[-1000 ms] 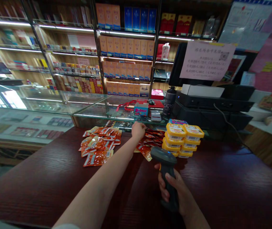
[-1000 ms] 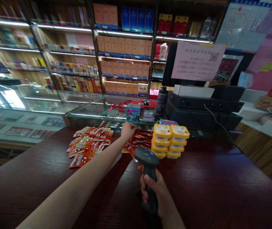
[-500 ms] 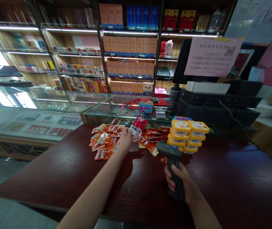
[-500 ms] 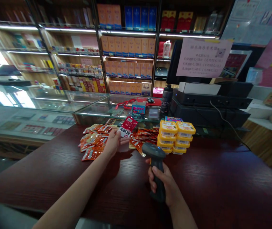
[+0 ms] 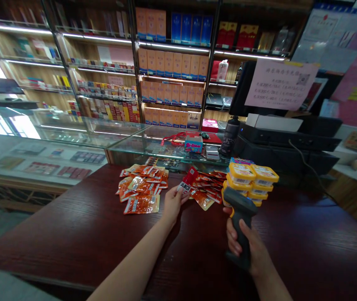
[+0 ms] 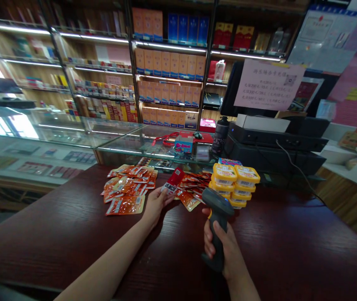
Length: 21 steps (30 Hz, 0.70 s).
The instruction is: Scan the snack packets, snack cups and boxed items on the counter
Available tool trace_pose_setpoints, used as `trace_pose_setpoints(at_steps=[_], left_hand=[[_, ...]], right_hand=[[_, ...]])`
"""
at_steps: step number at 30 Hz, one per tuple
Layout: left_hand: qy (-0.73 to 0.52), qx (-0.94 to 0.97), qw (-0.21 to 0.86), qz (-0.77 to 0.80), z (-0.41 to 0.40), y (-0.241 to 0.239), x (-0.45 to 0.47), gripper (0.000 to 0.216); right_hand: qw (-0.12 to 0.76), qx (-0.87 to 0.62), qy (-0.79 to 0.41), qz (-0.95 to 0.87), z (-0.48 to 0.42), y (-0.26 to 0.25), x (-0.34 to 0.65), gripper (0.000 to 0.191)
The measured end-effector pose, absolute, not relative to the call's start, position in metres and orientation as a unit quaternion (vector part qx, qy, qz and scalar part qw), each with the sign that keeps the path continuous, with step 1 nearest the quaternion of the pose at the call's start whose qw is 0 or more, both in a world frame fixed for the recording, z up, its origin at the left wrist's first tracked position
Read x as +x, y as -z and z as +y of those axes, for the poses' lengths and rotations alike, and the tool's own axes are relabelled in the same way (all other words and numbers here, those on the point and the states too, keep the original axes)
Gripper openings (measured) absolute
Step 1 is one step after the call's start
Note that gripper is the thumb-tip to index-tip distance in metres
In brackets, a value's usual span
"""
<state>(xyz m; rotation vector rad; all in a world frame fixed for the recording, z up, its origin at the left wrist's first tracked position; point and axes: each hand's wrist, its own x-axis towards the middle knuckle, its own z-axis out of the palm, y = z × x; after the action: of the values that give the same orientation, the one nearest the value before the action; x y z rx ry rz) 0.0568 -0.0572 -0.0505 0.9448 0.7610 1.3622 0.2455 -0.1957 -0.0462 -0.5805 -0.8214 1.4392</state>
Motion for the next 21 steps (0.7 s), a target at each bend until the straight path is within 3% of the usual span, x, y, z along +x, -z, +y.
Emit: trace_pose_setpoints(at_steps=[13, 21], left_hand=[[-0.6, 0.401, 0.594, 0.355, -0.0622, 0.049, 0.0609, 0.027], [-0.596, 0.397, 0.611, 0.336, -0.0608, 0.0497, 0.0598, 0.041]], right_hand=[[0.631, -0.27, -0.634, -0.357, -0.1968, 0.0419, 0.2453, 0.019], [0.64, -0.258, -0.632, -0.353, -0.1962, 0.047, 0.2473, 0.02]])
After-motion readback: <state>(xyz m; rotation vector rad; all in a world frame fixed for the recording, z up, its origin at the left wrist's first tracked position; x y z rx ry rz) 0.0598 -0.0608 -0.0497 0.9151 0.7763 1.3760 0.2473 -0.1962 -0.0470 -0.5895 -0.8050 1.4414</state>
